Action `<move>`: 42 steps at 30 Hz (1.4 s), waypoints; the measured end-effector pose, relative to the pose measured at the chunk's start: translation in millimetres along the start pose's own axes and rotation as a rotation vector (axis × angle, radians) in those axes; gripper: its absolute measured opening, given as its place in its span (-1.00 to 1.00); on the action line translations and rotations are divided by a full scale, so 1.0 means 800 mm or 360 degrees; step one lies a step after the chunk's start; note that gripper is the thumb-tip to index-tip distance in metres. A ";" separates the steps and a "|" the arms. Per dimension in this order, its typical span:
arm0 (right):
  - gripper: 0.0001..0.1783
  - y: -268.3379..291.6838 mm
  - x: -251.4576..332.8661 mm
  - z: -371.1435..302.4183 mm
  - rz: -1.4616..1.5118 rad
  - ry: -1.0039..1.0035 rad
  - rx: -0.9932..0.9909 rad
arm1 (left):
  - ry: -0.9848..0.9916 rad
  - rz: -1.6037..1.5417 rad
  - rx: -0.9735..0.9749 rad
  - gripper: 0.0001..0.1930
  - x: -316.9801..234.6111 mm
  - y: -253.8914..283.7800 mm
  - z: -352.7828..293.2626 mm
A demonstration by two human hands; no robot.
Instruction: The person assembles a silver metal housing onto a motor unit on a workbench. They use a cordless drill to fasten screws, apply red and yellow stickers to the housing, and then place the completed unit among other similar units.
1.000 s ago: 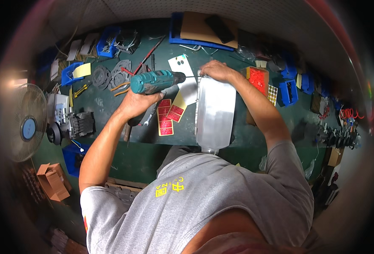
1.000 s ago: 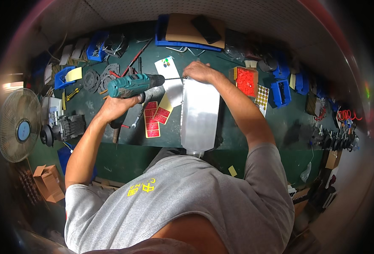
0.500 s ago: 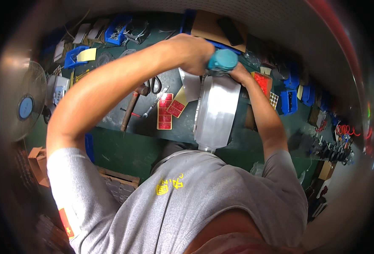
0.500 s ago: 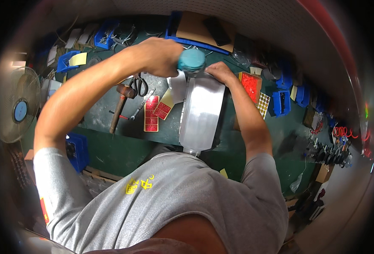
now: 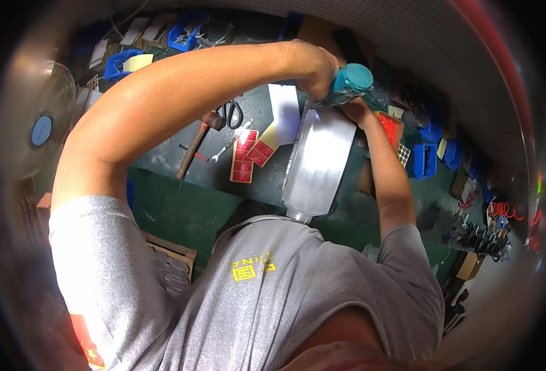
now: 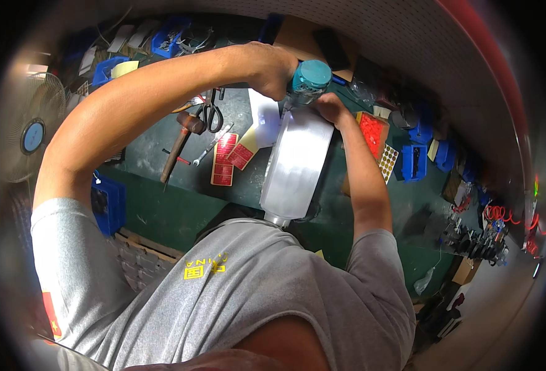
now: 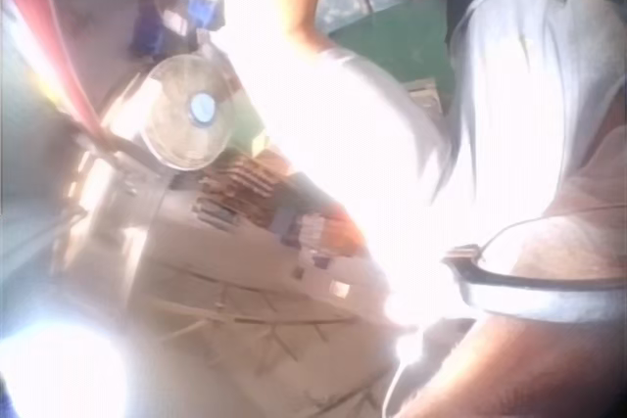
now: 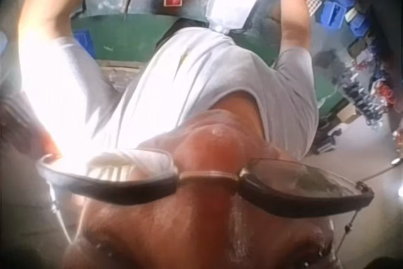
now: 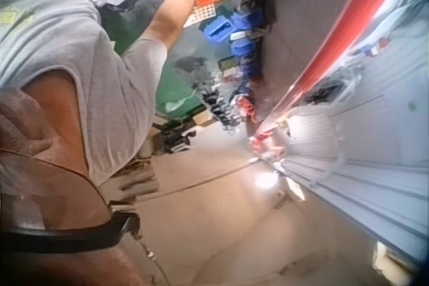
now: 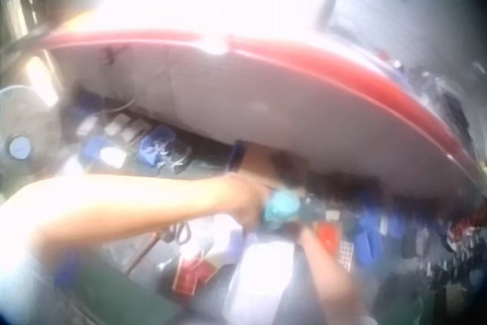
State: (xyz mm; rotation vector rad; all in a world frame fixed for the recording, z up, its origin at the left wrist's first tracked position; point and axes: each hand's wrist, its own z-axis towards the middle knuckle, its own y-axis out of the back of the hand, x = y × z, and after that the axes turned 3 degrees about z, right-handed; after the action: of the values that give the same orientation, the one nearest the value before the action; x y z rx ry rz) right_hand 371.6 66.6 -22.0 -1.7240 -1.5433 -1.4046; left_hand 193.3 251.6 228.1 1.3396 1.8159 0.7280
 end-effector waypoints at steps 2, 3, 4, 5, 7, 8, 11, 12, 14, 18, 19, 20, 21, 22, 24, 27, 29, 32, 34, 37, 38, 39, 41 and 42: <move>-0.72 -0.005 0.015 -0.007 0.0006 -0.0005 -0.0002 | -0.0022 0.0042 -0.0005 -0.64 -0.003 -0.001 0.002; -0.69 -0.010 0.026 -0.013 0.0005 0.0040 -0.0010 | -0.0027 0.0060 -0.0005 -0.64 -0.004 -0.001 0.001; -0.66 -0.012 0.042 -0.023 0.0007 0.0083 -0.0033 | -0.0044 0.0088 -0.0005 -0.65 -0.007 0.000 0.002; -0.64 -0.013 0.050 -0.027 0.0012 0.0107 -0.0031 | -0.0042 0.0099 -0.0023 -0.65 -0.009 0.000 0.000; -0.58 -0.015 0.061 -0.031 0.0022 0.0154 -0.0025 | -0.0037 0.0122 -0.0059 -0.66 -0.012 0.001 -0.005; -0.59 -0.016 0.063 -0.031 -0.0067 0.0160 -0.0030 | -0.0022 0.0113 -0.0005 -0.67 -0.014 0.004 -0.008; -0.60 -0.016 0.063 -0.029 -0.0194 0.0171 -0.0015 | -0.0007 0.0082 0.0111 -0.69 -0.014 0.010 -0.011; -0.60 -0.015 0.056 -0.025 -0.0146 0.0170 0.0012 | -0.0018 0.0067 0.0119 -0.68 -0.012 0.009 -0.010; -0.60 -0.008 0.040 -0.019 -0.0176 0.0183 0.0000 | -0.0043 0.0058 0.0096 -0.67 -0.010 0.005 -0.003; -0.56 -0.011 0.051 -0.021 -0.0301 0.0115 0.0029 | -0.0033 0.0077 0.0004 -0.67 -0.008 -0.007 -0.006; -0.54 -0.014 0.061 -0.024 -0.0280 0.0065 0.0062 | -0.0029 0.0096 -0.0010 -0.67 -0.009 -0.007 -0.007; -0.55 -0.015 0.057 -0.020 -0.0239 0.0097 0.0019 | -0.0043 0.0124 -0.0023 -0.68 -0.010 -0.007 -0.010; -0.55 -0.014 0.048 -0.017 -0.0198 0.0129 -0.0024 | -0.0057 0.0151 -0.0034 -0.68 -0.010 -0.008 -0.012; -0.55 -0.018 0.049 -0.014 -0.0156 0.0164 -0.0060 | -0.0063 0.0177 -0.0046 -0.68 -0.009 -0.006 -0.017; -0.63 -0.020 0.051 -0.013 -0.0149 0.0133 0.0008 | -0.0056 0.0044 0.0029 -0.68 -0.006 0.002 -0.027; -0.73 0.021 -0.024 0.017 -0.0116 -0.0042 0.0066 | -0.0093 -0.0229 -0.0040 -0.70 0.005 0.012 -0.038; -0.75 0.027 -0.052 0.033 -0.0106 0.0013 0.0059 | -0.0140 -0.0350 -0.0273 -0.72 0.035 -0.007 -0.042; -0.71 0.011 -0.004 0.013 -0.0608 -0.0228 -0.0023 | -0.0033 -0.0638 -0.0722 -0.71 0.064 -0.060 -0.106; -0.65 0.007 -0.002 -0.008 -0.0216 -0.0006 -0.0542 | -0.0033 -0.0803 -0.1139 -0.60 0.105 -0.145 -0.115; -0.69 -0.013 0.011 -0.069 0.0512 0.0473 -0.1389 | 0.0302 -0.1160 -0.1306 -0.53 0.126 -0.253 -0.155; -0.73 -0.014 0.000 -0.101 0.0709 0.0434 -0.1421 | 0.0363 -0.1224 -0.1382 -0.49 0.142 -0.300 -0.157; -0.73 -0.021 -0.015 -0.136 0.0830 0.0439 -0.1538 | 0.0433 -0.1226 -0.1429 -0.43 0.145 -0.330 -0.160; -0.73 -0.050 -0.037 -0.205 0.0842 0.0271 -0.1721 | 0.0555 -0.1156 -0.1543 -0.37 0.184 -0.424 -0.159; -0.73 -0.065 -0.061 -0.242 0.0762 0.0208 -0.1720 | 0.0711 -0.1181 -0.1468 -0.36 0.194 -0.449 -0.166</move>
State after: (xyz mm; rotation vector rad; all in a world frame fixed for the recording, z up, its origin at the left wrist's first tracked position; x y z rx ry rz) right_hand 255.2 -102.4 -3.7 -2.2446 -0.1555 -2.1618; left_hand -133.5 294.6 -21.4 -0.1102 1.7324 1.2555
